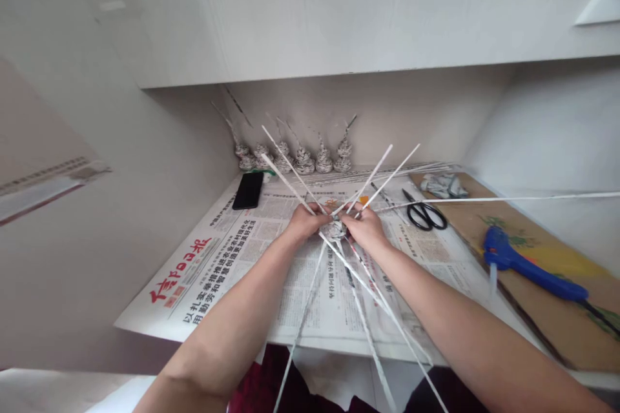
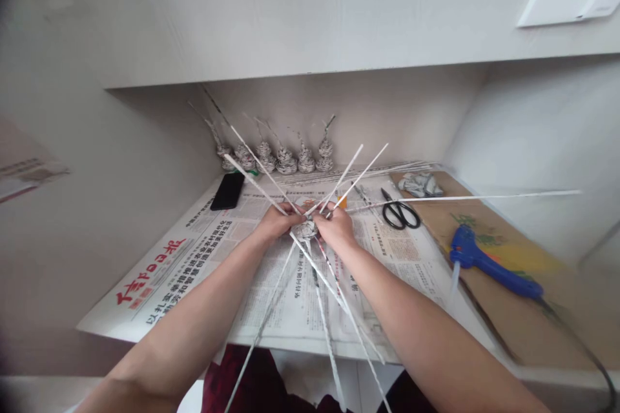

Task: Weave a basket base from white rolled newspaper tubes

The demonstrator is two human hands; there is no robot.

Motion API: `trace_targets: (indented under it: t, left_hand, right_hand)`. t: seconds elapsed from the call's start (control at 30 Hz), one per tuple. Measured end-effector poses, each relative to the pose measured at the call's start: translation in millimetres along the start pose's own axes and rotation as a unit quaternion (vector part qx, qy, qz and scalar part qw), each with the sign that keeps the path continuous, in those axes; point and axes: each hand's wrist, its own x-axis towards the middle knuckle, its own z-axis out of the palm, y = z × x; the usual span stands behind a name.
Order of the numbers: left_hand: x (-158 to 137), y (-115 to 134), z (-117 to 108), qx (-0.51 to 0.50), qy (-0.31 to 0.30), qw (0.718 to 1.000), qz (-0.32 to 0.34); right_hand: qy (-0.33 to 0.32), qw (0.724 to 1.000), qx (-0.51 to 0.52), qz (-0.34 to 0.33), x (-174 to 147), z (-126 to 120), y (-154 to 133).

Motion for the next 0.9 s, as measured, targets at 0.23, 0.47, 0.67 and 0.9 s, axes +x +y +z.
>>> trace_targets:
  t: [0.23, 0.47, 0.67, 0.9]
  left_hand:
    - [-1, 2, 2, -0.024, 0.005, 0.999, 0.029]
    - [0, -3, 2, 0.038, 0.011, 0.995, 0.095]
    - [0, -3, 2, 0.034, 0.019, 0.994, 0.104]
    - [-3, 1, 2, 0.072, 0.004, 0.992, 0.108]
  right_hand:
    - [0.078, 0.976, 0.188, -0.071, 4, 1, -1]
    - [0.120, 0.950, 0.275, -0.083, 12, -11, -15]
    - [0.064, 0.943, 0.322, -0.054, 10, -16, -19]
    - [0.059, 0.938, 0.340, -0.013, 17, -17, -12]
